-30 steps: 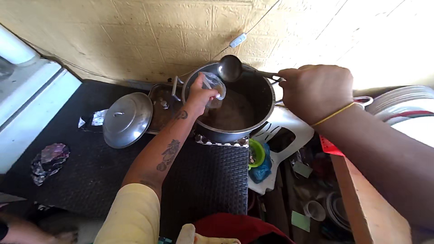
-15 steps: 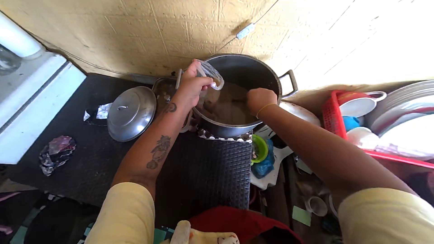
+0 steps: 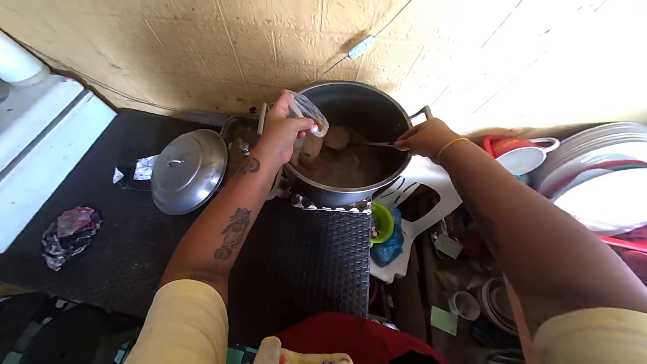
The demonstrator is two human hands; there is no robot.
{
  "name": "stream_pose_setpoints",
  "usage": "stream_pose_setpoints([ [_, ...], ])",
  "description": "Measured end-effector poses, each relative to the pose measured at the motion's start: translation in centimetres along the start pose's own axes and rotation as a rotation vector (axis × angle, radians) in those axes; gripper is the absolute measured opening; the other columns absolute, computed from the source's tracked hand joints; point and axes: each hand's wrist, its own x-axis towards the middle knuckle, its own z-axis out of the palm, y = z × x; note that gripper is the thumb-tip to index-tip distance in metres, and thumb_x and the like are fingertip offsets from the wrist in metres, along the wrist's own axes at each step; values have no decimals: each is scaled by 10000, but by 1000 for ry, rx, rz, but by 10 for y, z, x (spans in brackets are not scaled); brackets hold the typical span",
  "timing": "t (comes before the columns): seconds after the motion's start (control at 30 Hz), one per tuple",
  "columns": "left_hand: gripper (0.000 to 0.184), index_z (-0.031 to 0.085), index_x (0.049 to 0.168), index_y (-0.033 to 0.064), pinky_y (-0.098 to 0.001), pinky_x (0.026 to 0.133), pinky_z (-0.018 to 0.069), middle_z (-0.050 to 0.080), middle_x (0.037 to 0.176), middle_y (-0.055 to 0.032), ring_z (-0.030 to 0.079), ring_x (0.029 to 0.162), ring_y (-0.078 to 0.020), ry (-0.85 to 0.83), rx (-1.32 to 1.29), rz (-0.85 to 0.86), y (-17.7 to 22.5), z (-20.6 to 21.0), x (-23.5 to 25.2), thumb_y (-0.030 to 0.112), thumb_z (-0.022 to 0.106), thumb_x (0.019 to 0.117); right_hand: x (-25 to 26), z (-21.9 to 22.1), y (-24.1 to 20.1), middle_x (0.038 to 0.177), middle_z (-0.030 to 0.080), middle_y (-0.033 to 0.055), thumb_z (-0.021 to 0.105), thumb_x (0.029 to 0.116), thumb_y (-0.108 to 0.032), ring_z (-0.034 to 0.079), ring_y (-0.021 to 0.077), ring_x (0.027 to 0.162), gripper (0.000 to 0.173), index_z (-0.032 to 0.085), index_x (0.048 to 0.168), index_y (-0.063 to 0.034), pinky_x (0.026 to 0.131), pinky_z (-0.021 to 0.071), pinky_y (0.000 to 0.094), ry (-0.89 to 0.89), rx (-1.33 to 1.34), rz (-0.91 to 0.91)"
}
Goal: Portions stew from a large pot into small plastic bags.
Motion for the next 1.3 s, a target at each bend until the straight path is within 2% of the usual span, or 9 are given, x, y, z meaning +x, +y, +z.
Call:
stream_pose_setpoints([
  [0.27,976,208,1627,91,-263,663,520,377,1563,-170,606,870,-145,25,25,-7,-11,13,4,-144,694,815,-27,-47,-1,1034,705,228,720,982,-207,651,352,914,227,749,1093,-12,875,485,607,70,38,-85],
  [0.5,1032,172,1639,101,-278,677,528,313,1595,-201,601,879,-167,53,44,-48,-31,32,13,-156,711,798,-67,-90,-23,896,661,136,704,992,-180,528,216,737,157,754,1066,-51,712,438,487,121,35,-139],
  [0.7,1090,115,1651,103,-293,738,544,257,1641,-192,613,970,-191,37,86,-44,-37,48,18,-145,719,778,-98,-93,-48,921,696,200,724,980,-260,635,341,826,222,765,1049,-53,769,476,610,152,-187,-291],
  [0.77,1064,144,1642,86,-293,736,552,326,1594,-203,621,966,-192,32,109,-20,-37,53,18,-119,724,773,-110,-82,-53,999,707,259,689,990,-306,664,470,982,264,772,1072,-69,819,468,726,175,-338,-377],
  [0.87,1048,148,1634,76,-263,700,540,425,1511,-189,614,911,-154,7,103,24,-41,58,17,-104,716,771,-146,-54,-57,1111,700,261,603,1013,-261,651,514,1071,260,737,1188,-125,805,474,741,251,-504,-393],
  [1.0,924,245,1574,51,-242,623,534,570,1273,-144,620,813,-143,-15,41,107,-36,55,12,-119,697,786,-165,-27,-35,965,666,240,434,1051,-72,674,483,890,306,667,1250,-71,614,476,609,445,-673,-527],
  [1.13,771,338,1495,26,-243,639,528,608,1197,-103,614,819,-135,-92,56,207,-23,50,4,-78,694,819,-145,-13,-19,1097,668,267,465,997,14,668,495,1003,354,620,1308,-55,698,507,622,398,-615,-335],
  [1.27,431,549,1247,95,-214,683,527,670,1036,14,620,804,-72,-240,78,362,0,30,-6,-12,695,856,-115,24,-24,1115,697,224,590,947,9,674,419,1047,187,722,1078,-10,747,536,586,260,-451,-287],
  [1.3,205,637,1079,131,-179,689,493,683,935,64,595,762,-22,-264,45,338,0,25,-3,13,664,913,-102,35,-22,1094,712,198,611,948,-16,682,396,1032,158,744,1032,-28,738,545,584,240,-391,-299],
])
